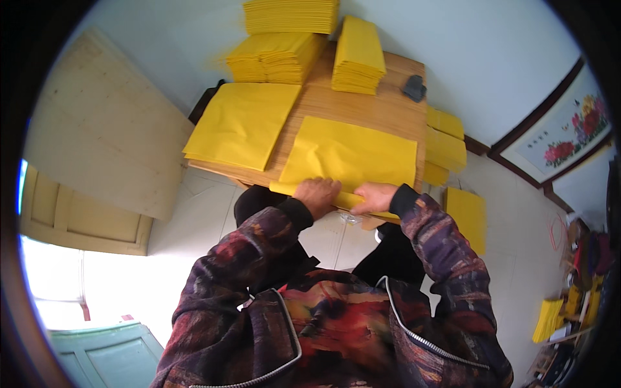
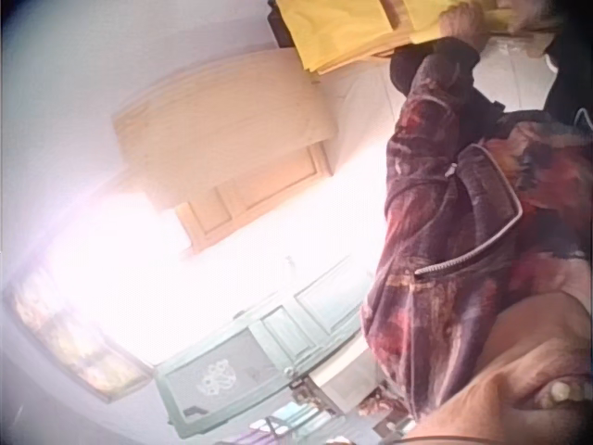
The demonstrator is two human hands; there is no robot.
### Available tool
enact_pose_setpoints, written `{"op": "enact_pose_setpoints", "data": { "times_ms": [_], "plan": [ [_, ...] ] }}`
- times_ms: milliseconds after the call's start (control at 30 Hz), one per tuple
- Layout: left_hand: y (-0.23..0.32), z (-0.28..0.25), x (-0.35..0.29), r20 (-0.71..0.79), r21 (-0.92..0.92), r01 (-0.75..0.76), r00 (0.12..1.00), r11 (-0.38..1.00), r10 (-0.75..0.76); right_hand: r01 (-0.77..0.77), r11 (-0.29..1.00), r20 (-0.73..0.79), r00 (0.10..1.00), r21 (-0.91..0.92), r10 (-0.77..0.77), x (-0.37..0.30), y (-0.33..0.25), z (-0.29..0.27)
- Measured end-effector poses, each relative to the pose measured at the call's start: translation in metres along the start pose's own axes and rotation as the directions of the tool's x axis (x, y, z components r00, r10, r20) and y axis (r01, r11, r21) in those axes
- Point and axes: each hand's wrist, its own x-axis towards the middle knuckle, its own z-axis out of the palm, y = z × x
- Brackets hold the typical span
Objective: The person folds yellow paper sheets by hand on a wooden table, repeatedly folding each sheet in half and then into smaller sections. The folded sheets are stacked into neat piles on the table.
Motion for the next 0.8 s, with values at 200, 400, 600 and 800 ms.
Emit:
{"op": "enact_pose_setpoints", "data": {
  "times_ms": [200, 400, 600, 800],
  "plan": [
    [-0.014, -0.007, 0.029, 0.435, -0.179, 0.028, 0.899, 0.983, 0.053, -0.112, 0.921, -0.381, 0.924, -0.372, -0.041, -0.021, -0.028, 0.025],
    [-0.007, -0.007, 0.025, 0.373, 0.034, -0.060, 0.927, 0.998, 0.043, -0.143, 0.989, -0.145, 0.980, -0.034, 0.137, -0.003, -0.023, 0.011],
    [0.001, 0.009, 0.015, 0.200, -0.012, 0.008, 0.980, 1.000, -0.006, -0.185, 0.921, -0.247, 0.964, -0.342, 0.102, -0.019, -0.034, 0.016],
    [-0.014, -0.018, 0.036, 0.525, -0.259, -0.061, 0.829, 0.964, 0.193, -0.202, 0.933, -0.314, 0.944, -0.298, 0.104, -0.014, -0.029, 0.022]
  ]
}}
